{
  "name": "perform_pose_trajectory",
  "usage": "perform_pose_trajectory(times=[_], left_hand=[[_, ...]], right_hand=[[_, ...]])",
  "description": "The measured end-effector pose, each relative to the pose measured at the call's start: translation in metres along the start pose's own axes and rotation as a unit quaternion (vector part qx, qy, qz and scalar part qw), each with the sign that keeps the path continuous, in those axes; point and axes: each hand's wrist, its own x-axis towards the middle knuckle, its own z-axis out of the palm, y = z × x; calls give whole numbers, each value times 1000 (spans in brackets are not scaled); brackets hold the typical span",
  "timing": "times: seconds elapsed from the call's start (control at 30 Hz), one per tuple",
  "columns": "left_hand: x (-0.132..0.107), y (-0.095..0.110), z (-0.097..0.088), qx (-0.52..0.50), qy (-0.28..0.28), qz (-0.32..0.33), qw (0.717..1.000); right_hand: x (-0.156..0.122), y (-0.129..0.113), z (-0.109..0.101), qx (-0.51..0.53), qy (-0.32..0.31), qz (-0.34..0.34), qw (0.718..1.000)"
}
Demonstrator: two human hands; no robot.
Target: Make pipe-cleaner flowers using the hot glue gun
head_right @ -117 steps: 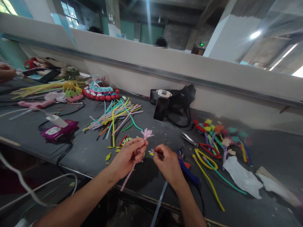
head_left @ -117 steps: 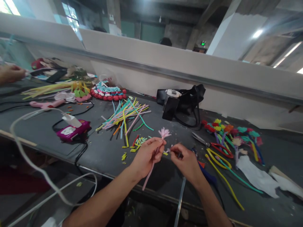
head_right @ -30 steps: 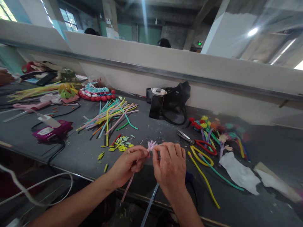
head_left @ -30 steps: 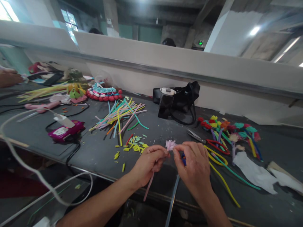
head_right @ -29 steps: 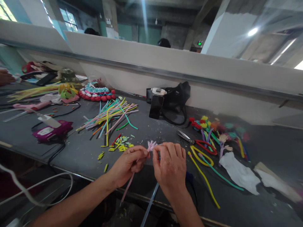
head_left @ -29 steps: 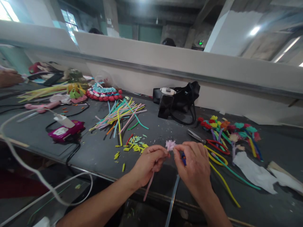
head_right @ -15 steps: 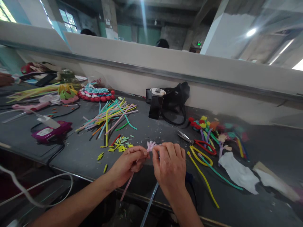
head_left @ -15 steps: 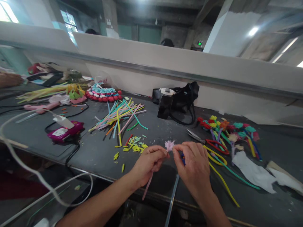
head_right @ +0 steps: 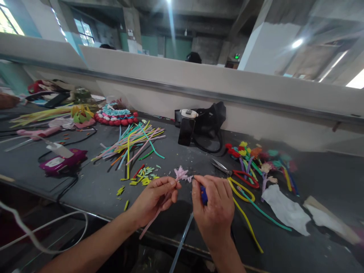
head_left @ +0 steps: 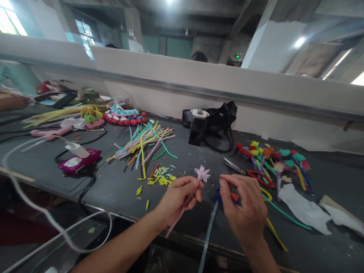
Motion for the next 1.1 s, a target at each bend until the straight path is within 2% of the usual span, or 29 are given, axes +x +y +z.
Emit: perform_pose_trajectory(times=[0.27,0.57,0.7,0.97,1.1], left_hand=[[0,1,-2,12,-2,25,1000],[1,16,-9,5,37,90,995],[2,19,-8,-8,56,85,995],[0,17,-10,-36,53,85,994],[-2,18,-11,-39,44,73,996]], right_hand=[[-7,7,9,-5,-75,1,997],[-19,20,33,-30,-257,37,965],[-15,14,45,-59,-320,11,946],[-11,7,68,-89,-353,-17,931],[-15,6,73,-79,-356,-3,931]])
